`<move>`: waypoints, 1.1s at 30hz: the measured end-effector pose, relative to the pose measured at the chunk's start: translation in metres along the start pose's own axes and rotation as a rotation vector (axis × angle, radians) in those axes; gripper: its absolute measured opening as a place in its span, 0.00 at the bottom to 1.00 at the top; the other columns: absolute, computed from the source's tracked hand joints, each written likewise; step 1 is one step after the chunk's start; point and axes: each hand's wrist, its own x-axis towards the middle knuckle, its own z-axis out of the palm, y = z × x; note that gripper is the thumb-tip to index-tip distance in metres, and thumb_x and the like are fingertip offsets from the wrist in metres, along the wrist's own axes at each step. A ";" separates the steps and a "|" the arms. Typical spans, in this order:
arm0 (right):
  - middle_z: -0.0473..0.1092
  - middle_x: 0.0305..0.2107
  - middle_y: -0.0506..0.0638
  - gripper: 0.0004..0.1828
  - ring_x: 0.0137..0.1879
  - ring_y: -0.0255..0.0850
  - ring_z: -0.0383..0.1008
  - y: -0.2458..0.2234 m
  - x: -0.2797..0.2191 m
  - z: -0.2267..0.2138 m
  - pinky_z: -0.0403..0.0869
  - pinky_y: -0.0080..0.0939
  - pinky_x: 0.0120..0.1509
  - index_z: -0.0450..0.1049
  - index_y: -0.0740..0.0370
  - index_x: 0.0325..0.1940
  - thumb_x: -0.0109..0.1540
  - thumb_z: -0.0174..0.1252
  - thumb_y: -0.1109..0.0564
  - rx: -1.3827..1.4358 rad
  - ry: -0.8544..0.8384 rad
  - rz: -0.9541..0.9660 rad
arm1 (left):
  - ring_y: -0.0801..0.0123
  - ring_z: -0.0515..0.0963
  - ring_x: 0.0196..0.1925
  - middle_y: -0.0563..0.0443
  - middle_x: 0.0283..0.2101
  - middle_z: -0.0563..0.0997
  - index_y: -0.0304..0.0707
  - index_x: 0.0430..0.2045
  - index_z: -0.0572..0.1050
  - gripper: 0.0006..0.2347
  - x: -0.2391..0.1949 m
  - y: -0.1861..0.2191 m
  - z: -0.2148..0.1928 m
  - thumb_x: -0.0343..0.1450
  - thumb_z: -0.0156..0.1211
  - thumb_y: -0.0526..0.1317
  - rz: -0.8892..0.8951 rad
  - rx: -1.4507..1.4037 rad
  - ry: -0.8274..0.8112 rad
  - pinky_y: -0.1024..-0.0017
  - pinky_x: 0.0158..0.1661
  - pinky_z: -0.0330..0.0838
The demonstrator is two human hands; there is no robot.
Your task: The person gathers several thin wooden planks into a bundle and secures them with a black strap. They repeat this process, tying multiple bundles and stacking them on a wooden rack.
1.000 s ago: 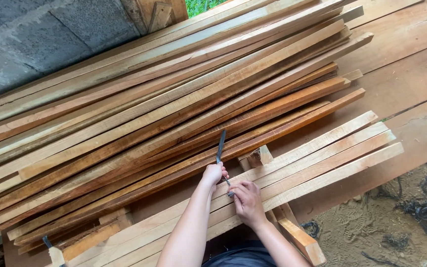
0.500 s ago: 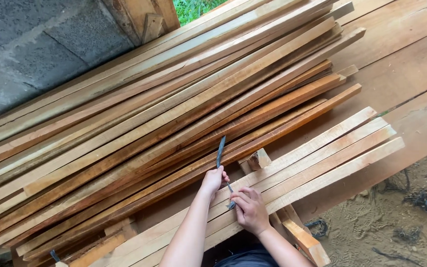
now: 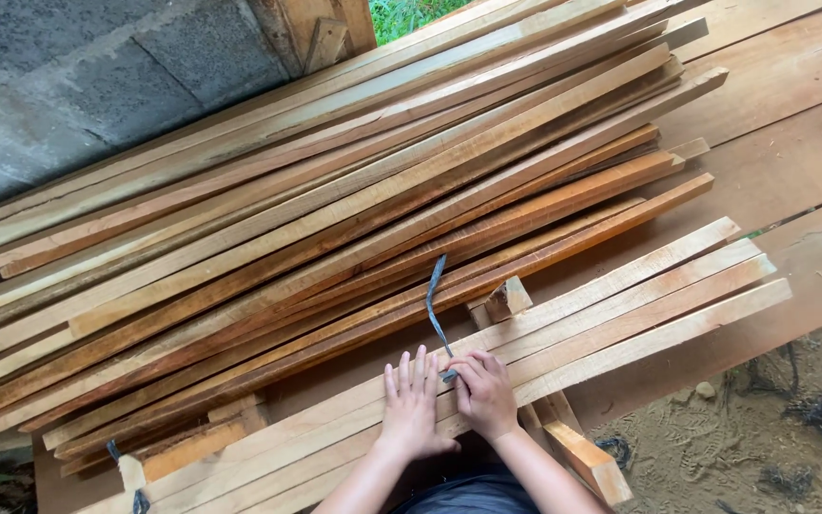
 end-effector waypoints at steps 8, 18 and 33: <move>0.74 0.46 0.54 0.12 0.51 0.47 0.74 0.002 -0.069 -0.014 0.72 0.45 0.56 0.76 0.62 0.47 0.59 0.58 0.59 0.348 0.139 0.169 | 0.36 0.41 0.76 0.32 0.75 0.41 0.31 0.72 0.36 0.65 -0.003 -0.001 0.000 0.50 0.75 0.67 -0.007 0.064 0.028 0.37 0.69 0.30; 0.74 0.47 0.58 0.40 0.51 0.45 0.75 0.056 -0.099 0.024 0.74 0.48 0.54 0.74 0.70 0.57 0.64 0.55 0.30 0.859 -0.094 1.494 | 0.52 0.77 0.58 0.41 0.57 0.78 0.39 0.57 0.72 0.42 0.048 -0.014 -0.034 0.57 0.62 0.72 -0.072 -0.296 -0.018 0.58 0.58 0.71; 0.71 0.59 0.56 0.44 0.63 0.48 0.72 0.023 -0.054 0.033 0.69 0.57 0.69 0.61 0.61 0.72 0.59 0.59 0.34 1.475 0.240 1.574 | 0.50 0.81 0.53 0.41 0.50 0.82 0.46 0.50 0.78 0.31 0.048 -0.006 -0.057 0.63 0.56 0.68 -0.128 -0.379 -0.082 0.55 0.52 0.75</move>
